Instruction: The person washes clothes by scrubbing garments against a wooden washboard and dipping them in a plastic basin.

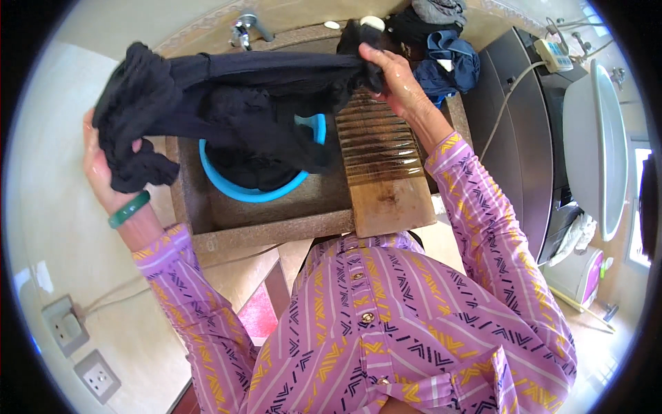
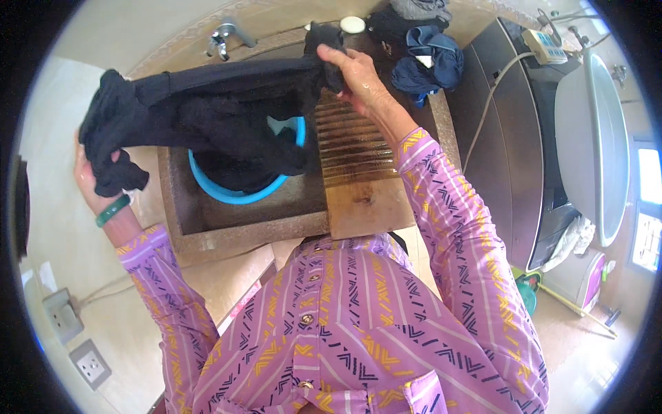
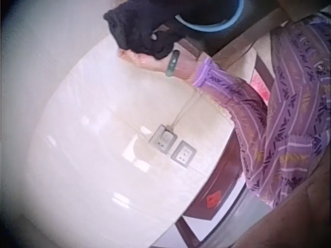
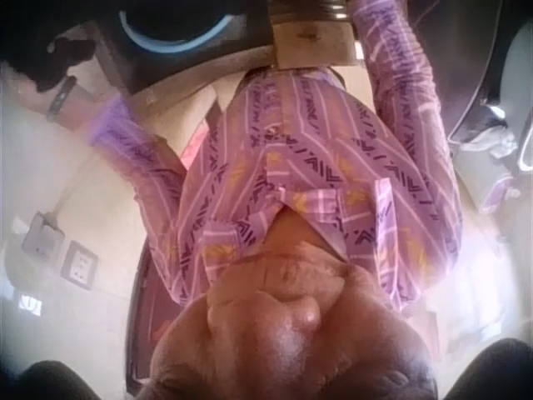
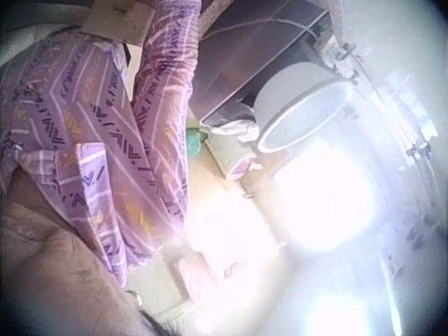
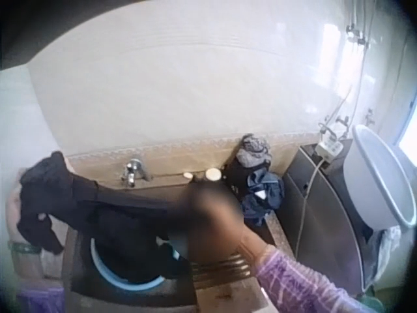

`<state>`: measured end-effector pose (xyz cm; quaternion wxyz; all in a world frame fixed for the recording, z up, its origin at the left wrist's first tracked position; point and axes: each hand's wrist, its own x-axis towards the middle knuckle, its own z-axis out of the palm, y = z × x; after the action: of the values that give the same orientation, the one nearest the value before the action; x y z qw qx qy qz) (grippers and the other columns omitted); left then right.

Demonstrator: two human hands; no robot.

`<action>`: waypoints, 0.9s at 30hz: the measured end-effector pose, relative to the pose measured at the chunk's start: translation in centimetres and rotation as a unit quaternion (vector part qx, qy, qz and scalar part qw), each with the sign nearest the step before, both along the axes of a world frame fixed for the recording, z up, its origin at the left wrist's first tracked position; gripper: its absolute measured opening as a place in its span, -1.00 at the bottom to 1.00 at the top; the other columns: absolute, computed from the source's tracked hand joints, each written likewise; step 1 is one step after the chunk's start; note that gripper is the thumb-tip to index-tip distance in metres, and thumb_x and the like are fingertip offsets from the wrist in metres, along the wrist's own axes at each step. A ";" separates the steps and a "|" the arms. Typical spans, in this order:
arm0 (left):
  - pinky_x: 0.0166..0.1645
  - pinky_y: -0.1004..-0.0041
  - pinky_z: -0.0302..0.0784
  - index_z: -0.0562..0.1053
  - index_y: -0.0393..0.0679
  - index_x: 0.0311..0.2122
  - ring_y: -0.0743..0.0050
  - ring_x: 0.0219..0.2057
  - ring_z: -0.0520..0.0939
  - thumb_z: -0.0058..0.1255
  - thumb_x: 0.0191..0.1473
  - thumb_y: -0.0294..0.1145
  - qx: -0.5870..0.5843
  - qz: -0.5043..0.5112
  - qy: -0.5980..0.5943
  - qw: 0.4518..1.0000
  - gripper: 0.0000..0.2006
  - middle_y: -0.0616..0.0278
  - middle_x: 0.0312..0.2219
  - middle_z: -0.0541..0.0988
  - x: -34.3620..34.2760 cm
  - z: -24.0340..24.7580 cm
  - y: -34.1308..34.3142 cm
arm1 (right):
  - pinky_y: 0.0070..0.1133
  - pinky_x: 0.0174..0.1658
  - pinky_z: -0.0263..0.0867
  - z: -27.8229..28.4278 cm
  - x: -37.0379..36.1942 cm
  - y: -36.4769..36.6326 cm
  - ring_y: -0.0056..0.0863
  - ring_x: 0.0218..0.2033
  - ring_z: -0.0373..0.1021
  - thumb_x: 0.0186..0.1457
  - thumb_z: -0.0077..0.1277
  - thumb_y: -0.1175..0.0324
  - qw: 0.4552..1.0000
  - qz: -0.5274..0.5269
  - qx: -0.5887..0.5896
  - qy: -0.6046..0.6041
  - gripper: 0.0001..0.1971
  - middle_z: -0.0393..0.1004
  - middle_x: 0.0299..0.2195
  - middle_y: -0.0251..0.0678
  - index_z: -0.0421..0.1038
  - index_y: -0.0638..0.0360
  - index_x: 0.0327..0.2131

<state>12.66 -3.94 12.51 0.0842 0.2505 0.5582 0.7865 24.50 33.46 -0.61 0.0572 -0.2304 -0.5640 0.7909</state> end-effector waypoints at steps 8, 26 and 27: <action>-0.57 0.56 0.54 0.34 -0.12 -0.19 0.42 -0.43 0.61 -0.14 0.12 -0.42 0.040 0.096 0.003 0.995 -0.86 0.21 -0.33 0.55 0.0 3.1 0.4 | -0.39 -0.09 0.30 -1.5 -2.0 -3.8 -0.12 -0.18 0.42 -0.20 0.14 -0.10 0.798 0.227 0.542 -0.131 -0.38 0.49 -0.30 0.04 0.46 0.32 -0.24; 0.14 0.42 0.17 0.00 -0.25 0.22 0.37 0.07 0.29 0.06 -0.07 -0.10 -0.160 -0.148 -0.056 0.974 -0.19 0.17 0.06 0.28 4.6 -11.7 5.3 | -0.44 0.00 0.28 8.3 -4.5 -12.6 -0.38 -0.22 0.42 0.02 0.04 0.45 0.947 0.080 -0.197 0.240 -0.79 0.50 -0.30 -0.30 0.43 0.21 -0.22; 0.07 0.47 0.26 0.03 -0.25 0.20 0.44 -0.03 0.38 0.24 -0.16 -0.39 -0.140 -0.152 -0.045 0.977 -0.17 0.18 0.00 0.35 4.9 -14.6 5.9 | -0.42 0.02 0.26 7.5 -5.3 -12.3 -0.37 -0.19 0.40 0.01 0.04 0.45 0.934 0.082 -0.215 0.272 -0.79 0.49 -0.28 -0.30 0.42 0.20 -0.21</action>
<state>17.57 1.95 -2.05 0.2623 0.2829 0.6140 0.6886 19.24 21.19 6.87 0.0924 0.0337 -0.3602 0.9277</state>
